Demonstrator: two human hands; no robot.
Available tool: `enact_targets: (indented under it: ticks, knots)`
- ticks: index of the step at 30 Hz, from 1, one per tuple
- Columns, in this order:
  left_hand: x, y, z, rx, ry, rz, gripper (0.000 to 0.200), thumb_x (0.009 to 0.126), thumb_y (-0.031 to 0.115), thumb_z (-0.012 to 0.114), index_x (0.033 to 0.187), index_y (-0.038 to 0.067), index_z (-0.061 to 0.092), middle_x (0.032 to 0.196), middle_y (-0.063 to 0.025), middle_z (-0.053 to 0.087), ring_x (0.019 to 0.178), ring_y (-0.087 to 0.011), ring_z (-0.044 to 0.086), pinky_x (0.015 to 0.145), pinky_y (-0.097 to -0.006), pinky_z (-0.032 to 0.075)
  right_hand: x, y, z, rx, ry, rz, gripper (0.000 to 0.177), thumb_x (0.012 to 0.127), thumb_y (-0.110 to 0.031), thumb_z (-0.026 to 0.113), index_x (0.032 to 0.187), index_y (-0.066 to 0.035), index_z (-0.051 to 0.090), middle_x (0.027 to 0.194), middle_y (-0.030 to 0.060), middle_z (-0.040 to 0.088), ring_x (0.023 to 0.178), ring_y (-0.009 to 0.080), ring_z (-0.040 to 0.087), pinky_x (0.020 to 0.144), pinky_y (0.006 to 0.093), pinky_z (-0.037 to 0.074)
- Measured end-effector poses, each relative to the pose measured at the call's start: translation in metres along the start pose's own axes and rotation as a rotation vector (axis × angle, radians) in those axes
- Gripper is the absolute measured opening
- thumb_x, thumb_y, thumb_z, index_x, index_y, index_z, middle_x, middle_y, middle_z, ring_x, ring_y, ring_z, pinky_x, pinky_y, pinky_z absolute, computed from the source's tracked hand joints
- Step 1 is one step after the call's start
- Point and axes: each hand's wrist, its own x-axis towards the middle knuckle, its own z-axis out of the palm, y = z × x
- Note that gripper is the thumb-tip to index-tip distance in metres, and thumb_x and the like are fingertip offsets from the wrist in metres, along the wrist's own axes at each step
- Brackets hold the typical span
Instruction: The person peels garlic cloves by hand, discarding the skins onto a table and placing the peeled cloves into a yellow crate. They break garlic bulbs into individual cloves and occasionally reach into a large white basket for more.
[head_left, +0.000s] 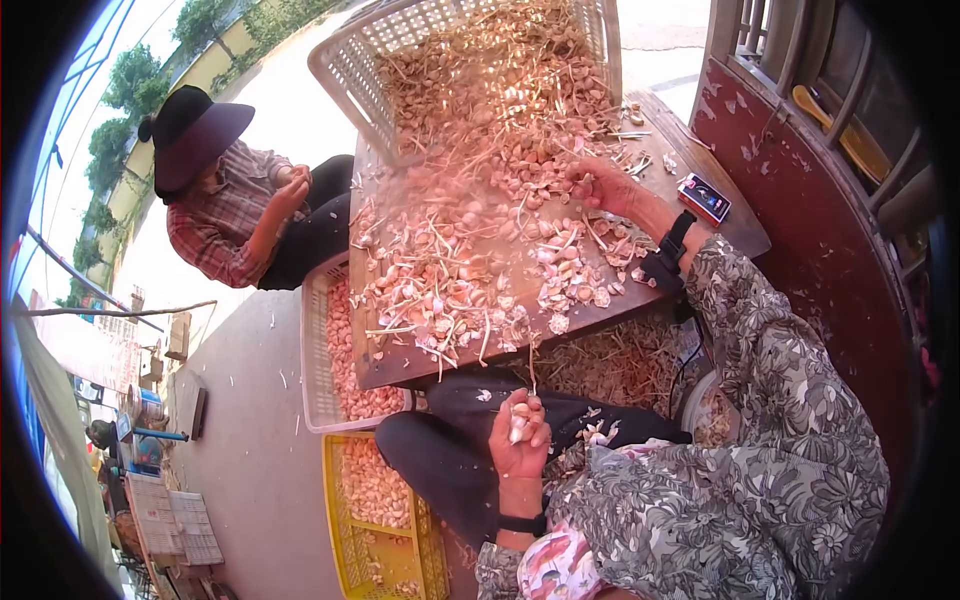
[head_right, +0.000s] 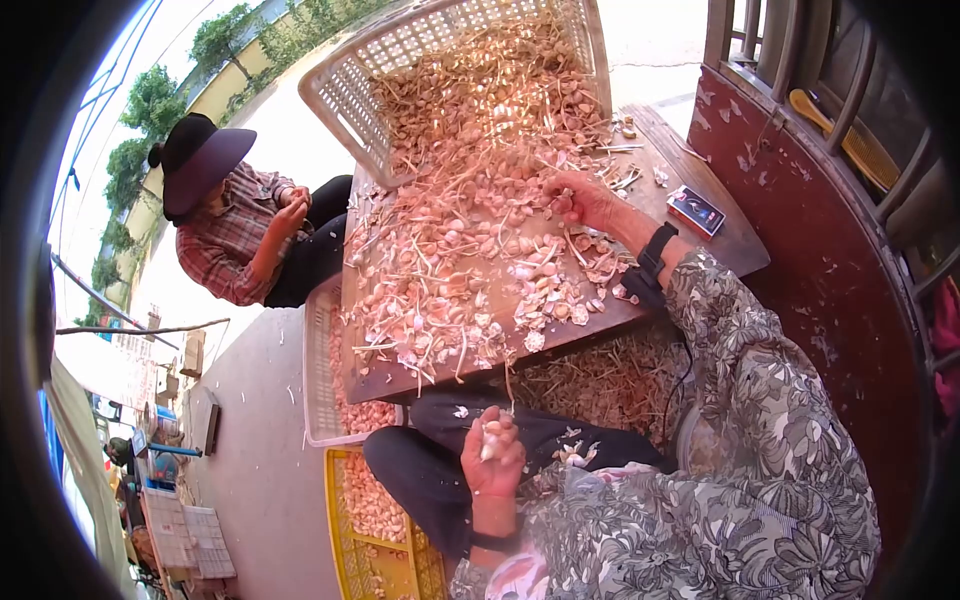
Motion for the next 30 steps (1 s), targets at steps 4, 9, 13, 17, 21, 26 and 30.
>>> enact_targets:
  ticks: [4, 9, 13, 17, 21, 26, 30]
  knots:
    - [-0.001, 0.000, 0.002, 0.014, 0.008, 0.001, 0.034, 0.092, 0.026, 0.043, 0.111, -0.002, 0.052, 0.092, -0.0161, 0.053, 0.069, -0.0168, 0.049, 0.046, -0.0236, 0.040, 0.021, 0.009, 0.010, -1.138, 0.083, -0.111, 0.008, 0.079, -0.015, 0.056, 0.080, -0.007, 0.054, 0.070, 0.0043, 0.057, 0.056, 0.0117, 0.050, 0.040, 0.0258, 0.035]
    - [-0.002, 0.001, 0.003, 0.032, 0.008, 0.011, 0.035, 0.093, 0.026, 0.043, 0.112, -0.002, 0.051, 0.093, -0.0162, 0.053, 0.068, -0.0166, 0.049, 0.047, -0.0238, 0.040, 0.043, 0.029, 0.019, -2.049, -0.058, -0.611, 0.015, 0.073, -0.013, 0.056, 0.082, -0.001, 0.052, 0.075, 0.0170, 0.060, 0.074, 0.0331, 0.061, 0.061, 0.0423, 0.046]
    - [-0.003, 0.000, 0.003, 0.038, -0.014, 0.013, 0.035, 0.093, 0.026, 0.042, 0.112, -0.002, 0.050, 0.094, -0.0165, 0.054, 0.068, -0.0162, 0.048, 0.048, -0.0240, 0.041, 0.054, 0.029, 0.028, -2.139, -0.154, -0.574, 0.019, 0.072, -0.018, 0.058, 0.077, 0.001, 0.057, 0.074, 0.0177, 0.061, 0.077, 0.0328, 0.062, 0.063, 0.0416, 0.048]
    - [-0.003, 0.000, 0.002, 0.033, -0.044, 0.012, 0.035, 0.093, 0.026, 0.042, 0.112, -0.003, 0.051, 0.095, -0.0164, 0.054, 0.068, -0.0156, 0.048, 0.048, -0.0239, 0.041, 0.064, 0.023, 0.033, -2.157, -0.171, -0.248, 0.021, 0.071, -0.020, 0.059, 0.074, 0.001, 0.061, 0.075, 0.0180, 0.062, 0.075, 0.0345, 0.062, 0.064, 0.0416, 0.049]
    - [-0.003, 0.000, 0.001, 0.033, -0.029, 0.023, 0.035, 0.093, 0.025, 0.043, 0.112, -0.003, 0.051, 0.093, -0.0169, 0.054, 0.068, -0.0170, 0.051, 0.047, -0.0240, 0.042, 0.051, 0.020, 0.032, -2.161, -0.210, -0.276, 0.023, 0.072, -0.021, 0.059, 0.076, 0.001, 0.058, 0.076, 0.0193, 0.062, 0.073, 0.0353, 0.062, 0.061, 0.0415, 0.049]
    - [-0.004, 0.000, 0.002, 0.014, -0.033, 0.024, 0.035, 0.092, 0.025, 0.044, 0.111, -0.004, 0.052, 0.092, -0.0177, 0.054, 0.069, -0.0187, 0.055, 0.046, -0.0241, 0.043, 0.039, 0.032, 0.031, -2.188, 0.022, -0.400, 0.026, 0.073, -0.020, 0.058, 0.082, 0.004, 0.052, 0.072, 0.0206, 0.061, 0.070, 0.0342, 0.063, 0.058, 0.0408, 0.050]
    - [-0.004, 0.001, 0.000, 0.054, -0.022, 0.021, 0.035, 0.093, 0.026, 0.042, 0.111, -0.003, 0.050, 0.093, -0.0163, 0.054, 0.068, -0.0157, 0.050, 0.048, -0.0245, 0.041, 0.045, 0.030, 0.014, -2.133, 0.085, -0.409, 0.024, 0.075, -0.019, 0.056, 0.083, 0.003, 0.051, 0.068, 0.0193, 0.059, 0.068, 0.0350, 0.061, 0.057, 0.0418, 0.048]
